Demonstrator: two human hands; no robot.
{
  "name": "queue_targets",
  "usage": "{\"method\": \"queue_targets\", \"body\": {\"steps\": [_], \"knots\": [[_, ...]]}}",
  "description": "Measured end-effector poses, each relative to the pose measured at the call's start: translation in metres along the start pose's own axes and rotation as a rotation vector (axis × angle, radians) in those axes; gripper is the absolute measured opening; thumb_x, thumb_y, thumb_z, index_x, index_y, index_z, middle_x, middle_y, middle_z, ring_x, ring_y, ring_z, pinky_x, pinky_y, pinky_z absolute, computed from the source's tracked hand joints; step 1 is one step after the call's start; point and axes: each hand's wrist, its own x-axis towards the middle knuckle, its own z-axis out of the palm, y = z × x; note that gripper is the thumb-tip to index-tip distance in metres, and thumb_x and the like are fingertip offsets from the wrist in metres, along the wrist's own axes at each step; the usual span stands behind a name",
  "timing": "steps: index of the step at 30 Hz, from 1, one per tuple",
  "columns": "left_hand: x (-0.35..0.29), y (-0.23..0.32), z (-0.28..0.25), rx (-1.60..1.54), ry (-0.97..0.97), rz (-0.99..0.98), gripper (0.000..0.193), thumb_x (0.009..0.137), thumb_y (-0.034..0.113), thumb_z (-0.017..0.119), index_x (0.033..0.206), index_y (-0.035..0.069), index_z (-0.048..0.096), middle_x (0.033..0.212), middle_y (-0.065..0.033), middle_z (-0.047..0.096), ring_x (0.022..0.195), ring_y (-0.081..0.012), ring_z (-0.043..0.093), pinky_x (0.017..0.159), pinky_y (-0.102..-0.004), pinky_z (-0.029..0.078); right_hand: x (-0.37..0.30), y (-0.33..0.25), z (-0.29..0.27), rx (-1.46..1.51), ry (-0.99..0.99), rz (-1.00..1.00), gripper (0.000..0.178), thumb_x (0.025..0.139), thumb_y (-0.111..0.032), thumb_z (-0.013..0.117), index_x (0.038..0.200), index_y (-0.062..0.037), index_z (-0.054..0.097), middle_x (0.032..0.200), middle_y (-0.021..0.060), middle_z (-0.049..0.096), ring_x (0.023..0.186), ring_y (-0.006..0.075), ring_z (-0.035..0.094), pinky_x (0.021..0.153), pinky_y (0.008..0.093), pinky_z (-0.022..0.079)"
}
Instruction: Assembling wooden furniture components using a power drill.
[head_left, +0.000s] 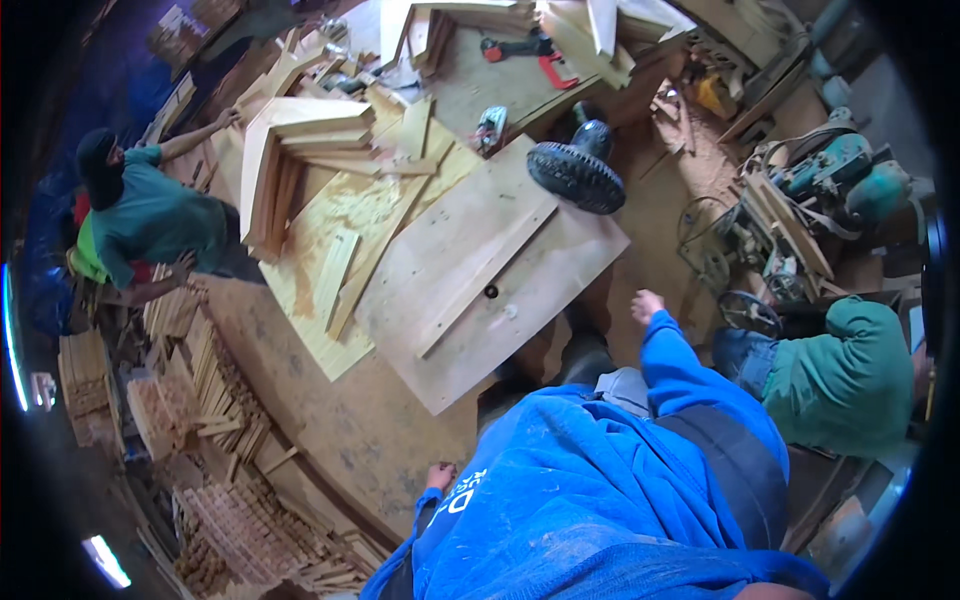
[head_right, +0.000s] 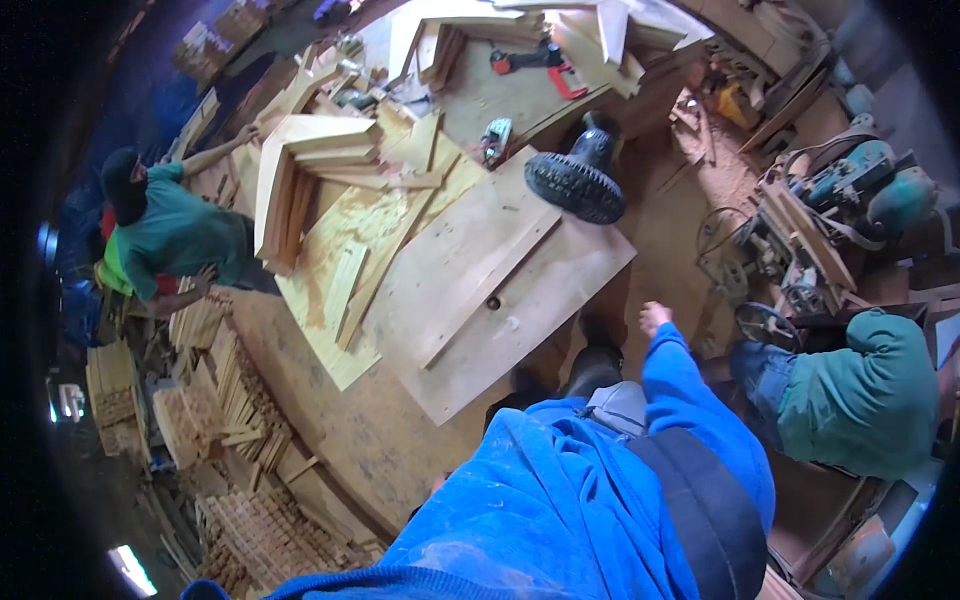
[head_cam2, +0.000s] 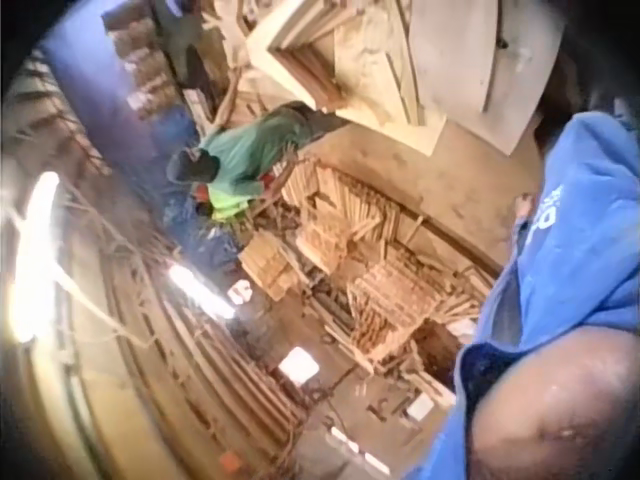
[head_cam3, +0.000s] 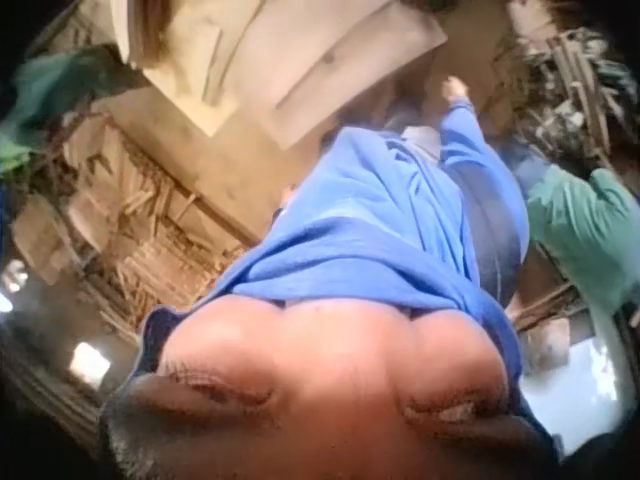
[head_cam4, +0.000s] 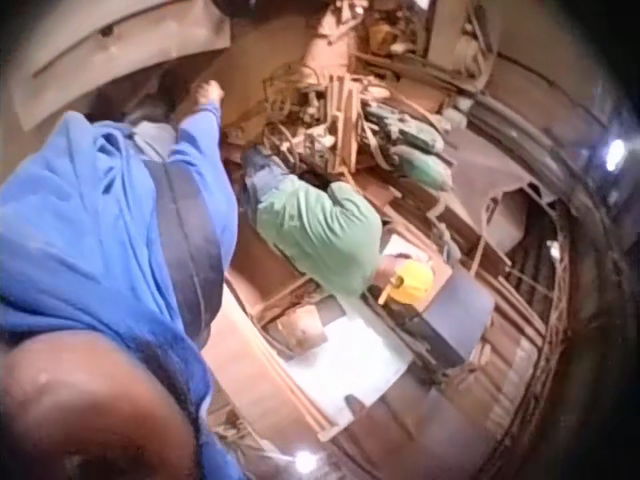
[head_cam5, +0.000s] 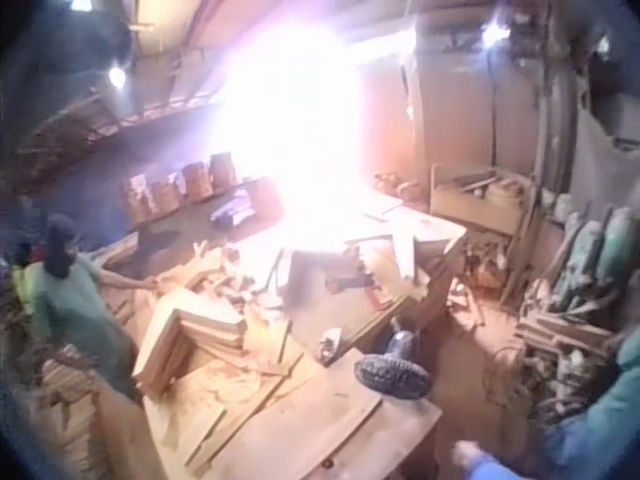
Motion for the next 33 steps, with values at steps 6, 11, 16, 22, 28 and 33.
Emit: {"method": "queue_targets", "body": {"steps": [6, 11, 16, 22, 28, 33], "knots": [[0.047, 0.011, 0.058, -0.012, -0.215, -0.162, 0.026, 0.091, 0.022, 0.065, 0.096, 0.0, 0.077, 0.084, -0.0113, 0.076, 0.072, -0.0193, 0.071, 0.064, -0.0346, 0.056, -0.073, -0.282, 0.047, -0.413, 0.173, -1.175, 0.025, 0.093, -0.021, 0.062, 0.069, -0.0112, 0.061, 0.067, -0.0042, 0.055, 0.068, 0.0085, 0.053, 0.063, 0.0305, 0.041], [-0.014, 0.047, 0.124, -0.151, -0.054, 0.034, 0.031, 0.089, 0.029, 0.064, 0.095, 0.002, 0.077, 0.086, -0.0148, 0.076, 0.076, -0.0259, 0.073, 0.069, -0.0413, 0.057, -0.043, -0.495, 0.225, -0.649, 0.282, -1.314, 0.087, 0.083, -0.063, 0.076, 0.128, 0.0101, 0.06, 0.13, 0.0316, 0.063, 0.128, 0.0405, 0.058, 0.109, 0.0471, 0.043], [-0.119, 0.119, 0.246, 0.195, 0.131, -0.262, 0.034, 0.093, 0.034, 0.066, 0.1, 0.003, 0.077, 0.094, -0.0169, 0.076, 0.086, -0.0296, 0.073, 0.076, -0.0425, 0.058, 0.059, -0.632, 0.361, -0.991, 0.627, -1.19, 0.133, 0.065, -0.088, 0.071, 0.138, 0.0198, 0.043, 0.144, 0.0348, 0.052, 0.133, 0.0423, 0.056, 0.113, 0.0436, 0.043], [-0.199, 0.182, 0.404, -0.017, 0.202, -0.453, 0.032, 0.093, 0.028, 0.061, 0.104, 0.003, 0.078, 0.094, -0.0154, 0.077, 0.089, -0.0253, 0.074, 0.074, -0.0364, 0.058, 0.165, -0.766, 0.422, -1.613, 0.226, -0.906, 0.152, 0.062, -0.101, 0.057, 0.153, 0.0164, 0.027, 0.161, 0.0311, 0.035, 0.147, 0.0383, 0.041, 0.126, 0.0413, 0.022], [-0.24, 0.303, 0.41, -0.299, 0.272, -0.626, 0.03, 0.087, 0.028, 0.07, 0.097, 0.002, 0.078, 0.081, -0.012, 0.076, 0.075, -0.021, 0.073, 0.072, -0.035, 0.058, 0.227, -0.742, 0.46, -1.263, 0.52, -0.949, 0.147, 0.063, -0.066, 0.08, 0.152, 0.0227, 0.003, 0.151, 0.0338, 0.044, 0.141, 0.037, 0.047, 0.12, 0.0437, 0.034], [-0.218, 0.278, 0.439, -0.464, 0.224, -0.627, 0.03, 0.089, 0.028, 0.07, 0.099, 0.0, 0.077, 0.082, -0.0116, 0.077, 0.075, -0.0198, 0.073, 0.071, -0.0346, 0.057, 0.192, -0.8, 0.461, -1.066, -0.108, -0.908, 0.068, 0.074, -0.042, 0.077, 0.118, 0.0071, 0.058, 0.118, 0.0184, 0.062, 0.101, 0.0286, 0.06, 0.096, 0.0397, 0.049]]}}
